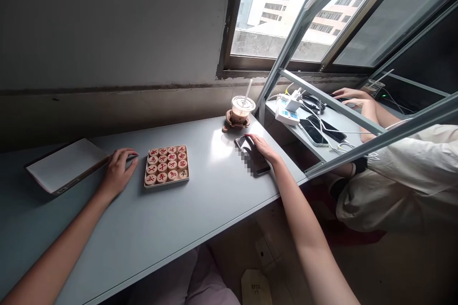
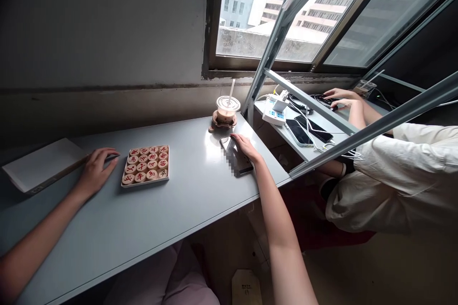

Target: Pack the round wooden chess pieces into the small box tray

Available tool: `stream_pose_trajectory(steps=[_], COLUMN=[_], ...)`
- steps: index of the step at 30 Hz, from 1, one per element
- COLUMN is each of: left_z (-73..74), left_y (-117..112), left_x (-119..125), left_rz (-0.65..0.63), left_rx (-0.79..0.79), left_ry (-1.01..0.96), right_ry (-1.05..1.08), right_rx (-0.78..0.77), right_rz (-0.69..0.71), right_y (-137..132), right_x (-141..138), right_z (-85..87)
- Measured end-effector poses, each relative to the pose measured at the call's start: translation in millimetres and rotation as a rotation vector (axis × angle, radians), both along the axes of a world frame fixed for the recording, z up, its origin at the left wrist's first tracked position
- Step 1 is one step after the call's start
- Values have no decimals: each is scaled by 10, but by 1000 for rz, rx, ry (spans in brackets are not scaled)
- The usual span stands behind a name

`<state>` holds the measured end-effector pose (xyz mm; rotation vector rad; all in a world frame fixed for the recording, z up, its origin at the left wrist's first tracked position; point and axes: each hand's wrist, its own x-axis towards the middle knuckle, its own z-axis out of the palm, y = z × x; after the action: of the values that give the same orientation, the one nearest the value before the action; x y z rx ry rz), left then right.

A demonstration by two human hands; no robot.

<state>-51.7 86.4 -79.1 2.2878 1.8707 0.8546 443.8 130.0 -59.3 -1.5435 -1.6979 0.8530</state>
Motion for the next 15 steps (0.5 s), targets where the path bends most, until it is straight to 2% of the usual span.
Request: stream_pose_trajectory(steps=[4,8,15], left_z=[-1,-11,-21], left_y=[0,3,18], left_x=[-8,-21,-30], left_rz=[-4,-5,-12], left_rx=[4,-5,-7], left_ry=[3,3,-49], right_ry=[76,61,58], right_rx=[-82,-175,-183], right_rz=[34,24,16], right_y=[-352,-660,-967], right_x=[-85,-104,-126], right_z=[55,132,119])
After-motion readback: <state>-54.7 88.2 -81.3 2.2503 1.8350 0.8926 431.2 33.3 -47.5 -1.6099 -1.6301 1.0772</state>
